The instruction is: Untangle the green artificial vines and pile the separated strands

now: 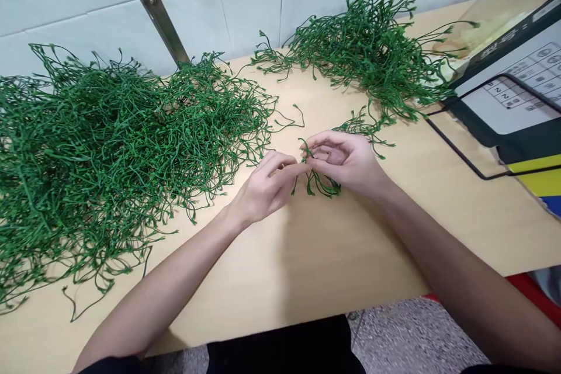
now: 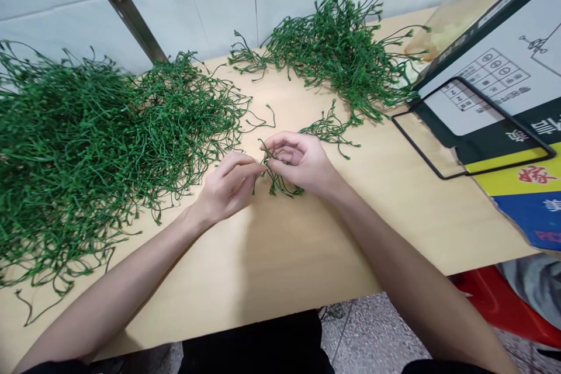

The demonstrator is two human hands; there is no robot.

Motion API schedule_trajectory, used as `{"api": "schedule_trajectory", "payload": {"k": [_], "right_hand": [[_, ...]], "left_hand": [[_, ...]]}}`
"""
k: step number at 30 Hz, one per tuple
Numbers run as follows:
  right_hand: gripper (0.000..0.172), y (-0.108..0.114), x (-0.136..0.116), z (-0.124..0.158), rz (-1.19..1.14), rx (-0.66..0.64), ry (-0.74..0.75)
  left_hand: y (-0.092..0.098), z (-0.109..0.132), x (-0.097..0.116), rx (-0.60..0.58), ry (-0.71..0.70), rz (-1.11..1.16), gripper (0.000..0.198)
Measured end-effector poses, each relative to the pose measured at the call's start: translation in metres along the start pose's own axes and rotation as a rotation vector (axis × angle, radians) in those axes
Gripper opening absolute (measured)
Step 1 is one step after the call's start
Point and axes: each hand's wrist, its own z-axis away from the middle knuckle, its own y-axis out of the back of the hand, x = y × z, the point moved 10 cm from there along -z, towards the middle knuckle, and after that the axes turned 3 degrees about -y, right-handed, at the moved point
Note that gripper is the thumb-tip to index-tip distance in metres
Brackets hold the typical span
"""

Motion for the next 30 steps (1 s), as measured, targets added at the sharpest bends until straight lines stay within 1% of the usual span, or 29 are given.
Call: {"api": "schedule_trajectory", "payload": {"k": [2, 5, 12, 16, 20, 22, 24, 26, 27, 28, 30], "right_hand": [[0.022, 0.0, 0.0, 0.0, 0.0, -0.002, 0.016], [0.024, -0.001, -0.001, 0.001, 0.015, 0.004, 0.031], [0.027, -0.009, -0.002, 0.003, 0.031, -0.063, -0.012], [0.029, -0.009, -0.004, 0.002, 0.046, -0.063, -0.001], [0.029, -0.006, -0.003, 0.001, 0.08, -0.03, 0.007], [0.029, -0.005, -0.003, 0.001, 0.092, -0.023, 0.008], [0.028, -0.005, -0.002, 0.0, 0.101, -0.02, 0.009], [0.027, -0.005, -0.002, 0.001, 0.108, -0.026, 0.007], [0.027, -0.006, -0.003, 0.001, 0.111, -0.034, 0.001], [0.027, -0.008, -0.002, 0.001, 0.113, -0.049, -0.009], [0.029, -0.011, -0.002, 0.002, 0.116, -0.079, -0.03]], "left_hand": [[0.003, -0.001, -0.001, 0.026, 0.019, 0.031, 0.028], [0.004, -0.001, -0.006, 0.018, 0.073, 0.078, 0.031], [0.009, 0.002, -0.014, 0.021, 0.157, 0.178, 0.032], [0.013, 0.0, -0.02, 0.06, 0.232, 0.162, 0.031], [0.012, 0.0, -0.022, 0.094, 0.272, 0.092, 0.023], [0.013, 0.003, -0.027, 0.134, 0.335, 0.106, 0.022], [0.011, 0.01, -0.036, 0.164, 0.435, 0.167, 0.026], [0.006, 0.013, -0.041, 0.141, 0.483, 0.215, 0.031], [0.004, 0.012, -0.039, 0.114, 0.458, 0.223, 0.032], [0.002, 0.009, -0.035, 0.085, 0.402, 0.219, 0.032], [0.002, 0.003, -0.022, 0.053, 0.24, 0.187, 0.034]]}}
